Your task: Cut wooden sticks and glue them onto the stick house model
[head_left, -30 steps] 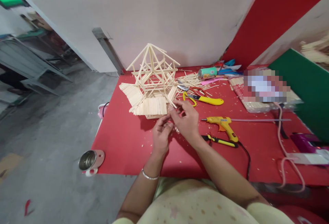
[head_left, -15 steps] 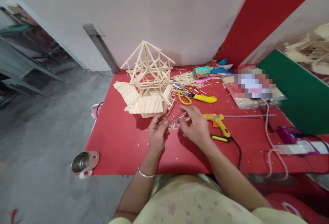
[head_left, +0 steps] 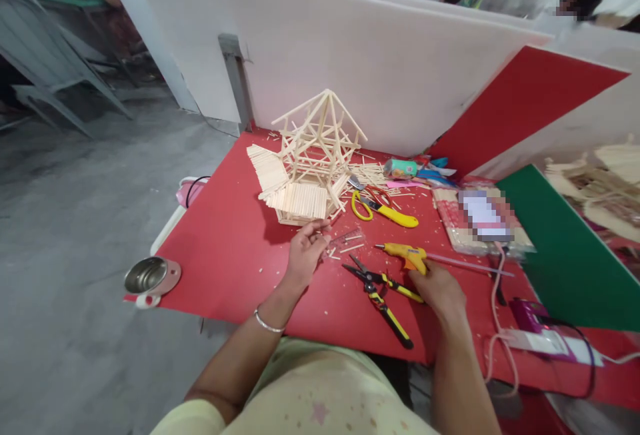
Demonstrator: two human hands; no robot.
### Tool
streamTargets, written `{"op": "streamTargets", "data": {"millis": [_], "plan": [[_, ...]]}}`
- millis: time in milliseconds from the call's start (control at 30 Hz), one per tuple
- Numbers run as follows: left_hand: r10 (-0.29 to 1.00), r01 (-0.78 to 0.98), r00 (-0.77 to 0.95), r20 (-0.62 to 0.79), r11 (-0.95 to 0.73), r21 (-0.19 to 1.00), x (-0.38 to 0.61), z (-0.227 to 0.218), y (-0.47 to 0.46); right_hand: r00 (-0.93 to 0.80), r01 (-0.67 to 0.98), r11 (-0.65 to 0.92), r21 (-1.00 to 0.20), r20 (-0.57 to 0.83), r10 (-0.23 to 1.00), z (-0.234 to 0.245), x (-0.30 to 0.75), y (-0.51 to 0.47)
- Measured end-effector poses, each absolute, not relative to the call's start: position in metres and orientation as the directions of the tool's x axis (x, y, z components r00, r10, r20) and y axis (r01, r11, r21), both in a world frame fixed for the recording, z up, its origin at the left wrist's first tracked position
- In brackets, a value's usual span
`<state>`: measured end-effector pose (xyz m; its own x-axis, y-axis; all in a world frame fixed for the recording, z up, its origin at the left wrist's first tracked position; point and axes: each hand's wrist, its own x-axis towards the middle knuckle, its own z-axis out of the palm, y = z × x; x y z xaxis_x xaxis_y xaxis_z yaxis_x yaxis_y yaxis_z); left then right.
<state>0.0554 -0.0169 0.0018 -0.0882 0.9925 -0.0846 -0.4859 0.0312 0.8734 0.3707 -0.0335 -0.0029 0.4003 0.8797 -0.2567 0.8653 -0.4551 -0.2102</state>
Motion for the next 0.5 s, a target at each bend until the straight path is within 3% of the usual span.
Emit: {"op": "streamTargets", "data": {"millis": [167, 267, 400, 500], "plan": [[0.992, -0.499, -0.075, -0.098, 0.047, 0.865, 0.054, 0.005, -0.018, 0.442, 0.702, -0.324, -0.634, 0.031, 0.897, 0.009, 0.357, -0.033], [0.991, -0.502, -0.068, -0.117, 0.067, 0.862, 0.053, 0.009, -0.019, 0.428, 0.523, -0.176, -0.834, 0.079, 0.900, 0.040, 0.332, -0.036], [0.984, -0.536, -0.087, -0.155, 0.085, 0.840, 0.052, 0.015, -0.019, 0.337, 0.403, 0.017, -0.915, 0.166, 0.927, 0.080, 0.300, -0.036], [0.980, -0.573, -0.086, -0.180, 0.099, 0.813, 0.051, 0.021, -0.018, 0.232, 0.391, 0.152, -0.908, 0.257, 0.938, 0.098, 0.282, -0.032]]}}
